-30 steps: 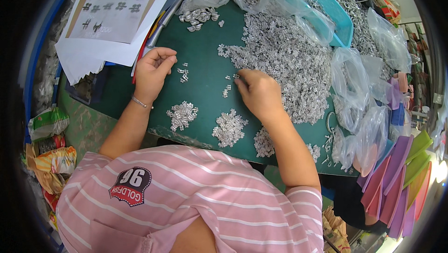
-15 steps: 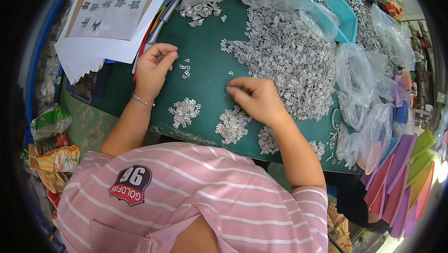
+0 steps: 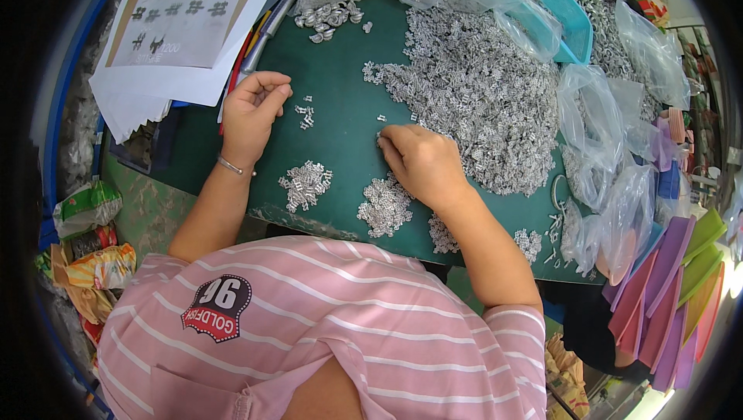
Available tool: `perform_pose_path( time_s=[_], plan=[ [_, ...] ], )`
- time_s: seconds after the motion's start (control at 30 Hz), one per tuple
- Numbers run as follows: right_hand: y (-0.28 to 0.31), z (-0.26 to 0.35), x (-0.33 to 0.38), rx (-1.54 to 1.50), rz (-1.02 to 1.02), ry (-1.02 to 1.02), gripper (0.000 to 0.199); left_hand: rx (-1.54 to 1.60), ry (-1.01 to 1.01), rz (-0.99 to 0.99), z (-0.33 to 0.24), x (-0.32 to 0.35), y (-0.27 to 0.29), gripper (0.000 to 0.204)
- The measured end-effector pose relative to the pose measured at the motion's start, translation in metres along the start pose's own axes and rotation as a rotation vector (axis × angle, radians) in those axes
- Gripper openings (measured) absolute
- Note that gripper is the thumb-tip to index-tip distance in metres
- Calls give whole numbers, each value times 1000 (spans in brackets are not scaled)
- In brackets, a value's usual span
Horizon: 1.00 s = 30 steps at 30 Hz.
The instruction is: The person sorts through a pile of small metal pieces on a green table, picking them up and organizing them into smaller groups by hand.
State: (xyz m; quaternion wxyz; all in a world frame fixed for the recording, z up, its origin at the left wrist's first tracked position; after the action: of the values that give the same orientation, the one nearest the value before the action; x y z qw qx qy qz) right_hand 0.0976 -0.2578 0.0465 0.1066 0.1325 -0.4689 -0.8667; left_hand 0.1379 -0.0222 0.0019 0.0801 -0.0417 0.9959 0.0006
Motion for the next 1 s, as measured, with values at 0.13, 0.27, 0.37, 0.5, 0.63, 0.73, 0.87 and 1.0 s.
perform_pose_path(
  time_s=[0.13, 0.27, 0.37, 0.5, 0.63, 0.73, 0.87, 1.0],
  plan=[
    [4, -18, 0, -60, 28, -209, 13, 8, 11, -3, 0, 0, 0, 12],
    [5, -14, 3, -44, 32, -133, 15, -13, 14, -4, -1, 1, 0, 12],
    [2, -1, 7, -27, 127, -31, 17, 19, 9, -6, -3, 0, 0, 13],
    [8, -5, 6, -20, 45, -86, 20, 0, 18, -2, -2, 1, 0, 13],
    [9, -16, 4, 10, -20, -171, 18, 11, 15, -1, -1, 1, 1, 12],
    [7, -15, 2, -4, -29, -201, 16, -1, 9, 2, 0, 1, 1, 12],
    [3, -7, -1, 39, -52, -77, 12, 3, 8, -4, 0, 1, 0, 12],
    [8, -18, 1, -165, 54, -276, 10, 18, 6, -5, -1, 0, 2, 12]
  ],
)
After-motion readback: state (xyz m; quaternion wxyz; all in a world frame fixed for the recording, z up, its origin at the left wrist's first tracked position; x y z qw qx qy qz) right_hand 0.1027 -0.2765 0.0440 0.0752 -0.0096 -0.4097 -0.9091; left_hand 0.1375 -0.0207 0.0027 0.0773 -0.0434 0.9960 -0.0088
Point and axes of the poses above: each hand's wrist, its own x-axis away from the middle knuckle, its own y-axis out of the back of the hand, z = x × y, the point moved 6 cm from there along -x, towards the middle knuckle, and after that the axes turned 8 degrees about -y, right-handed, at the moved point
